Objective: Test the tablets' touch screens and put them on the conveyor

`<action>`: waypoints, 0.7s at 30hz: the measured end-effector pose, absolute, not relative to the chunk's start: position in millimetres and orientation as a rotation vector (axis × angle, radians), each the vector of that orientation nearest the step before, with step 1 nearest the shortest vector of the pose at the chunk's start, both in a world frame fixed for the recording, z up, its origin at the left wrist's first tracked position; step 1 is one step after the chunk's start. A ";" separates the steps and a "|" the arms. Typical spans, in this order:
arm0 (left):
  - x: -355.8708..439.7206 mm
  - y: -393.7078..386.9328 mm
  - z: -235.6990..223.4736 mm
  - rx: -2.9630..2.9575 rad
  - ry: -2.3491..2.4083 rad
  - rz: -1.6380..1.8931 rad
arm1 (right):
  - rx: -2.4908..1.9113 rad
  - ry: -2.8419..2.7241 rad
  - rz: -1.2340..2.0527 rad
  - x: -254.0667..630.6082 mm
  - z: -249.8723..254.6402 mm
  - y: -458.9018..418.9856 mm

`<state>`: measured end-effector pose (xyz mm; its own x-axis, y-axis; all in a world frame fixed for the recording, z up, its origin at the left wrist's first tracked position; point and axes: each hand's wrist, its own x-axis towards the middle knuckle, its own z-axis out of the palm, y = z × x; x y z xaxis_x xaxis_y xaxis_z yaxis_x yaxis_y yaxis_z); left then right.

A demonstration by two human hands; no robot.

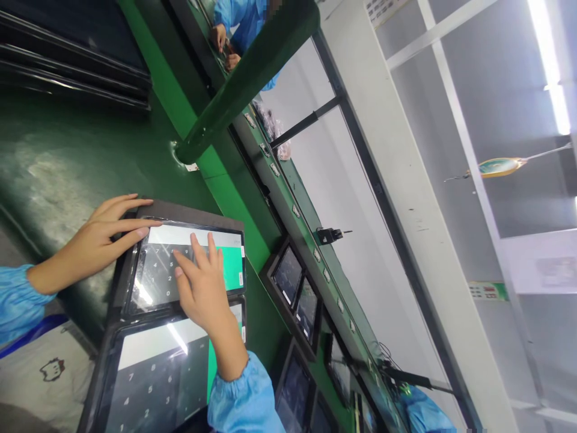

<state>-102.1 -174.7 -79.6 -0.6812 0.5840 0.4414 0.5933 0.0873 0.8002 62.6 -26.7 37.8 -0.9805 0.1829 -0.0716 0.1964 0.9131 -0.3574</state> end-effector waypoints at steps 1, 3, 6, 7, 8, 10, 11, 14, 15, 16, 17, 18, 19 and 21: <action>-102.1 -174.7 -79.8 -1.249 -2.311 -1.709 | 0.306 3.030 -0.559 60.7 38.7 -28.6; -102.1 -174.7 -80.1 -1.245 -2.311 -1.711 | 0.291 3.031 -0.557 56.7 39.9 -34.8; -102.3 -174.8 -80.3 -1.242 -2.303 -1.715 | 0.219 2.996 -0.573 51.5 39.0 -44.0; -102.4 -174.9 -80.3 -1.240 -2.303 -1.717 | 0.215 2.992 -0.584 51.1 38.7 -44.2; -102.5 -175.0 -80.3 -1.236 -2.304 -1.720 | 0.237 3.010 -0.602 52.0 38.8 -41.6; -102.8 -175.2 -80.3 -1.236 -2.308 -1.727 | 0.381 3.112 -0.671 58.5 40.2 -25.7; -102.9 -175.3 -80.4 -1.239 -2.308 -1.732 | 0.513 3.176 -0.723 64.4 41.5 -12.4; -102.9 -175.5 -81.1 -1.243 -2.306 -1.745 | 1.090 3.133 -1.009 90.7 44.7 40.0; -102.8 -175.5 -81.4 -1.242 -2.308 -1.747 | 1.262 2.984 -1.166 100.8 44.7 57.2; -102.7 -175.5 -81.7 -1.237 -2.308 -1.749 | 1.348 2.814 -1.322 110.6 43.8 72.0; -102.6 -175.4 -82.0 -1.232 -2.310 -1.752 | 1.372 2.700 -1.415 119.3 42.0 83.7; -102.5 -175.3 -82.3 -1.230 -2.312 -1.755 | 1.362 2.607 -1.494 126.6 39.3 91.7; -102.4 -175.2 -82.5 -1.228 -2.312 -1.758 | 1.332 2.561 -1.545 132.1 35.8 96.3; -102.4 -174.9 -82.7 -1.226 -2.308 -1.761 | 1.289 2.537 -1.610 138.0 28.4 97.6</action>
<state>-102.4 -174.9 -82.7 -0.6974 0.5750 0.4279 0.5645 0.0728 0.8222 138.0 97.6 28.4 -0.6821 0.6724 -0.2874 0.5464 0.2075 -0.8114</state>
